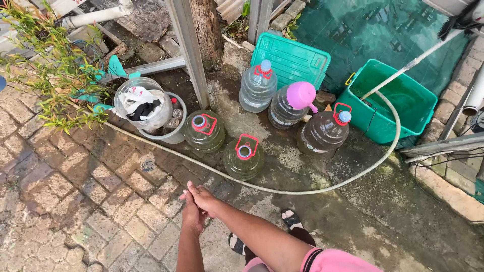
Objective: Inspecting and checking the water flow and pipe connections in a hydroponic greenhouse setup.
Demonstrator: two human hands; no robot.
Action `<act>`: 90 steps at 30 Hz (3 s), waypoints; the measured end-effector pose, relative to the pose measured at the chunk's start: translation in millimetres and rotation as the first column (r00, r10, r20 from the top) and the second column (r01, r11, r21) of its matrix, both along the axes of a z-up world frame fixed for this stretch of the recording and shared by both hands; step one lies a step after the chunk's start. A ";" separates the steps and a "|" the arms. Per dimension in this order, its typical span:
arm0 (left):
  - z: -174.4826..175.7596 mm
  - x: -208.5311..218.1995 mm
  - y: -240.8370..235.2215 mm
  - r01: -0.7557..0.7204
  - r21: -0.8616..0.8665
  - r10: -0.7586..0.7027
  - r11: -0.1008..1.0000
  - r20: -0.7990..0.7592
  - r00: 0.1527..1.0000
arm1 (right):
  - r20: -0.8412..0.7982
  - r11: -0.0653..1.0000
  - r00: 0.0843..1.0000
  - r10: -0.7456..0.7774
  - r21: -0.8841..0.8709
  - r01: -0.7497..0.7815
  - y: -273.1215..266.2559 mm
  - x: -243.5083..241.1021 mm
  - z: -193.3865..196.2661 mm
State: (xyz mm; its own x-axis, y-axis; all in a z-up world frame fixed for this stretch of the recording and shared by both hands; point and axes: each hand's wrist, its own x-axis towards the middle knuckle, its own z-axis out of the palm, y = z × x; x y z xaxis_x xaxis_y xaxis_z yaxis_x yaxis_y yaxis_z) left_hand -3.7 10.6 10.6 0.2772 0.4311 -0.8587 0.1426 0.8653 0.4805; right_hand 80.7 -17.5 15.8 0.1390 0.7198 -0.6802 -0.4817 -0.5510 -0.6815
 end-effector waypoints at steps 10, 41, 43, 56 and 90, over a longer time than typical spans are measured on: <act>9.6 32.0 -18.1 0.032 0.012 -0.033 0.999 0.084 0.996 | 0.021 0.997 1.000 0.009 -0.073 -0.007 -23.3 27.7 19.3; 9.7 157.7 -74.3 0.236 0.051 -0.238 0.970 0.022 0.971 | -0.017 0.982 0.983 -0.184 0.040 0.185 -102.6 152.2 32.4; 21.3 171.7 -73.3 0.260 0.074 -0.263 0.963 0.022 0.965 | 0.002 0.987 0.987 -0.161 0.012 0.161 -105.8 164.6 40.9; -55.0 334.6 -166.9 0.766 0.161 -0.753 0.623 -0.145 0.642 | 0.208 0.574 0.593 -0.778 -0.150 0.805 -247.1 332.2 -71.6; -175.5 647.6 -467.3 0.652 -0.045 -0.653 0.757 -0.058 0.755 | 0.174 0.140 0.237 -0.956 -0.437 0.889 -652.4 678.3 -263.9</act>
State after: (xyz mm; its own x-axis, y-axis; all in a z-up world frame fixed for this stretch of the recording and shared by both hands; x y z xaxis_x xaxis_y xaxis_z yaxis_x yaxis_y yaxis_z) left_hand 643.9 -456.8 -164.9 0.4274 0.1482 -0.8918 0.7068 0.5603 0.4319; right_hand 758.9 -669.9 -248.1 0.4052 -0.2075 -0.8904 -0.8713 0.2072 -0.4448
